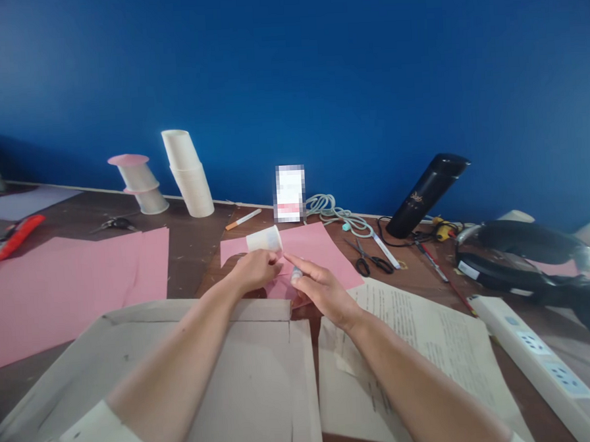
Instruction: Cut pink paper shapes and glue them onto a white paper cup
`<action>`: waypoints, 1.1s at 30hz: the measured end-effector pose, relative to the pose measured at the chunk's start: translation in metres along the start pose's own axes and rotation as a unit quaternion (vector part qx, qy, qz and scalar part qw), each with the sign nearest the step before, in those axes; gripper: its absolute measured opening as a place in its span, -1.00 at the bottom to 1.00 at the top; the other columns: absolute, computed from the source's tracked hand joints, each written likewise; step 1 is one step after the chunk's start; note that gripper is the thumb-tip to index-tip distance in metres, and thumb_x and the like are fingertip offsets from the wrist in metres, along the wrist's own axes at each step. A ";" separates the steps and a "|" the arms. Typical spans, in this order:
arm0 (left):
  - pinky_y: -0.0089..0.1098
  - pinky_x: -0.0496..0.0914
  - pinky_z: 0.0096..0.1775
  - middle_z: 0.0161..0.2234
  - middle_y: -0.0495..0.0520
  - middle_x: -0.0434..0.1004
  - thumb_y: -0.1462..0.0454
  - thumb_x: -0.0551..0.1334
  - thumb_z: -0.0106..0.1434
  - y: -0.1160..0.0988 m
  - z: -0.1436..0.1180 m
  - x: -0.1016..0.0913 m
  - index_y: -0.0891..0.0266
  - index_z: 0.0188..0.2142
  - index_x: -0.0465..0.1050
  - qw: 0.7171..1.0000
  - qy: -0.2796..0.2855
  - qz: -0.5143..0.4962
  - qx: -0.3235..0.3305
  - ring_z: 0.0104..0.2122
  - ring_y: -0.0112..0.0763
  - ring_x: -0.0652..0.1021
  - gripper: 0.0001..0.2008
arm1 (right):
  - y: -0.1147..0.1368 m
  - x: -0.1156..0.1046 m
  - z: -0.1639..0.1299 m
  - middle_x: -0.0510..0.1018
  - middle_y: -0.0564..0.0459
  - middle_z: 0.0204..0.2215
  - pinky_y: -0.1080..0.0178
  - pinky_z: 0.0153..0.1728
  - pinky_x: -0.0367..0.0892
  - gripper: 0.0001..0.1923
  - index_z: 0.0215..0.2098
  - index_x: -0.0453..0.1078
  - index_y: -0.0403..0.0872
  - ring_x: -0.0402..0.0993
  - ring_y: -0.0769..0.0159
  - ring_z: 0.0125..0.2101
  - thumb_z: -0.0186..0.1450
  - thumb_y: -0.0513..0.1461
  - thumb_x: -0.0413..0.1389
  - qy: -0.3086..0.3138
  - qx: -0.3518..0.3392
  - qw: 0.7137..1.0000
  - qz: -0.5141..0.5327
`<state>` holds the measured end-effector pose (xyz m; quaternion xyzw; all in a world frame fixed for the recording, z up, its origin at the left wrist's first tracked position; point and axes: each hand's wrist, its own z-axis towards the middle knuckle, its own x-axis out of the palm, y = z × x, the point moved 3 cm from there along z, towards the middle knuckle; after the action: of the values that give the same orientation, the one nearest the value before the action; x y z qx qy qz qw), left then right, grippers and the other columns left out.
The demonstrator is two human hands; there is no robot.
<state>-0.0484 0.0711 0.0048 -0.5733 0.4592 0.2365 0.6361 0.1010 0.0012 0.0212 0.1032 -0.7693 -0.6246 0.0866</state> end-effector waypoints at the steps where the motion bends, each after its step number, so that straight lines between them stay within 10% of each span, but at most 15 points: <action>1: -0.38 0.21 -0.42 -0.43 0.08 0.52 0.15 0.06 0.17 0.000 0.000 0.000 0.21 -0.47 0.40 1.000 0.002 -0.002 0.000 -0.42 -0.29 0.47 -0.76 | 0.001 0.000 0.000 0.38 0.16 -0.57 0.19 -0.36 0.47 -0.49 0.14 0.25 0.13 0.36 0.39 -0.51 0.21 -0.21 0.07 -0.005 0.001 1.000 -0.012; 17: -0.33 0.30 -0.38 -0.30 0.16 0.55 0.12 0.07 0.15 -0.003 -0.001 -0.004 0.19 -0.32 0.42 0.998 0.038 0.015 -0.053 -0.31 -0.17 0.53 -0.74 | 0.001 -0.007 0.003 0.38 0.16 -0.48 0.28 -0.33 0.33 -0.27 0.24 0.08 0.06 0.31 0.37 -0.44 0.14 -0.11 0.19 -0.073 -0.149 0.951 -0.262; 33: -0.33 0.30 -0.38 -0.38 0.12 0.55 0.11 0.07 0.13 0.000 0.001 -0.001 0.18 -0.38 0.43 0.999 0.018 0.021 -0.037 -0.36 -0.18 0.52 -0.76 | 0.001 -0.012 0.004 0.40 0.17 -0.32 0.21 -0.18 0.33 -0.46 0.19 0.16 0.14 0.36 0.40 -0.34 0.23 -0.23 -0.02 -0.076 -0.113 0.969 -0.207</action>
<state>-0.0488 0.0724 0.0056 -0.5907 0.4733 0.2563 0.6011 0.1119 0.0083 0.0215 0.2019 -0.6603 -0.7175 -0.0917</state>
